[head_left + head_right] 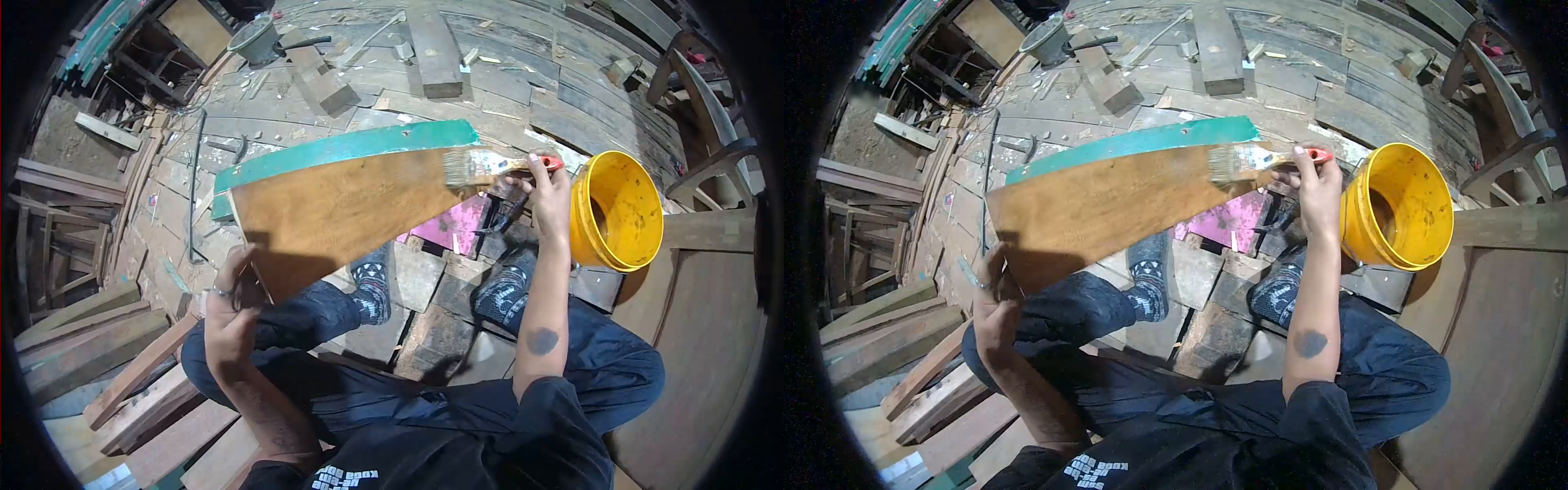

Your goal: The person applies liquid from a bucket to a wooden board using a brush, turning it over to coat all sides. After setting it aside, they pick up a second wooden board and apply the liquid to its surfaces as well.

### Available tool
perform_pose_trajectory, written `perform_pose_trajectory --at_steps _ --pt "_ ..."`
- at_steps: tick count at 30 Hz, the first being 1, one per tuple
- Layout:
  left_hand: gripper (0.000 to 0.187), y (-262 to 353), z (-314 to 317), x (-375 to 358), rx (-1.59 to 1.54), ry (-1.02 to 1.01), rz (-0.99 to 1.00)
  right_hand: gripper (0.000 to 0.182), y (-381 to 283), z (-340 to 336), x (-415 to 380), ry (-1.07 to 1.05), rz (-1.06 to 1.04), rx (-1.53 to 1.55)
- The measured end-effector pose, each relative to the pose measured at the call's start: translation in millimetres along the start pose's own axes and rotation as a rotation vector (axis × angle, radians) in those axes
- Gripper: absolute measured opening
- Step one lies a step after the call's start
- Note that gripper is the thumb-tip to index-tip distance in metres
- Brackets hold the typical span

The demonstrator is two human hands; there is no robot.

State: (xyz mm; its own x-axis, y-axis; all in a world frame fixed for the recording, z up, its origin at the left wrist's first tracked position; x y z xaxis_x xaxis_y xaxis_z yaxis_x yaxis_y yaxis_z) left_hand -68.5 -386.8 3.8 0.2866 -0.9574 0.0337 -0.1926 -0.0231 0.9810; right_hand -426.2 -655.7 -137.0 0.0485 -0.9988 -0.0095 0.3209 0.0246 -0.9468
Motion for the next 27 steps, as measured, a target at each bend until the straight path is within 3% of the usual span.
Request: perform_pose_trajectory --at_steps 5,7,8,10,14,15,16,20,22,25,27 --pt "0.057 -4.8 -6.5 -1.4 0.173 -0.07 0.001 0.017 24.4 -35.9 9.5 0.061 -0.002 -0.285" --pt "0.049 16.6 9.2 7.5 0.356 -0.08 0.359 0.019 27.7 -41.7 9.3 0.099 0.017 -0.208" --pt "0.049 16.0 9.9 12.6 0.355 -0.088 0.361 0.022 28.4 -43.2 7.7 0.13 0.037 -0.13" --pt "0.046 24.8 15.0 16.6 0.473 -0.086 0.557 0.024 22.7 -46.6 6.6 0.124 0.054 -0.11" --pt "0.033 48.0 40.2 15.0 0.439 0.033 0.534 0.022 3.0 -52.7 7.0 0.165 0.006 0.004" --pt "0.022 54.6 47.3 15.4 0.453 0.135 0.429 0.021 -1.1 -57.4 6.0 0.172 -0.03 0.007" --pt "0.02 54.8 51.0 12.1 0.542 0.084 0.584 0.02 -7.0 -61.5 8.6 0.18 -0.075 0.014" --pt "0.029 76.1 68.4 2.5 0.742 -0.069 0.801 0.019 -43.2 -79.8 2.4 0.267 -0.16 0.106" --pt "0.028 84.4 69.6 0.2 0.887 -0.143 1.04 0.02 -60.6 -91.0 -4.6 0.336 -0.21 0.128" --pt "0.031 93.9 77.6 9.2 1.094 -0.259 1.14 0.022 -73.6 -113.4 -10.1 0.394 -0.272 0.207" --pt "0.035 106.8 88.1 26.3 1.074 -0.272 1.233 0.022 -84.1 -122.8 -16.0 0.425 -0.295 0.231"
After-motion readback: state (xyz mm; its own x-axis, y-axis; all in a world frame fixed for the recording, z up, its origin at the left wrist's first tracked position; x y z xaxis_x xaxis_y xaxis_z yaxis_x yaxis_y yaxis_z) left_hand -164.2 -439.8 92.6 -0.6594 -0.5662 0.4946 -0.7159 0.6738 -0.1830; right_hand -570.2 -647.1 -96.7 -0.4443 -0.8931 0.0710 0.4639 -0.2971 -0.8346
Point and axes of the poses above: each hand's wrist, its own x-axis towards the middle knuckle, its own z-axis out of the palm, y = z × x, the point moved 5 cm from there along x, towards the middle knuckle, and after that the axes turned 4 degrees about -y, right-handed, at the moved point
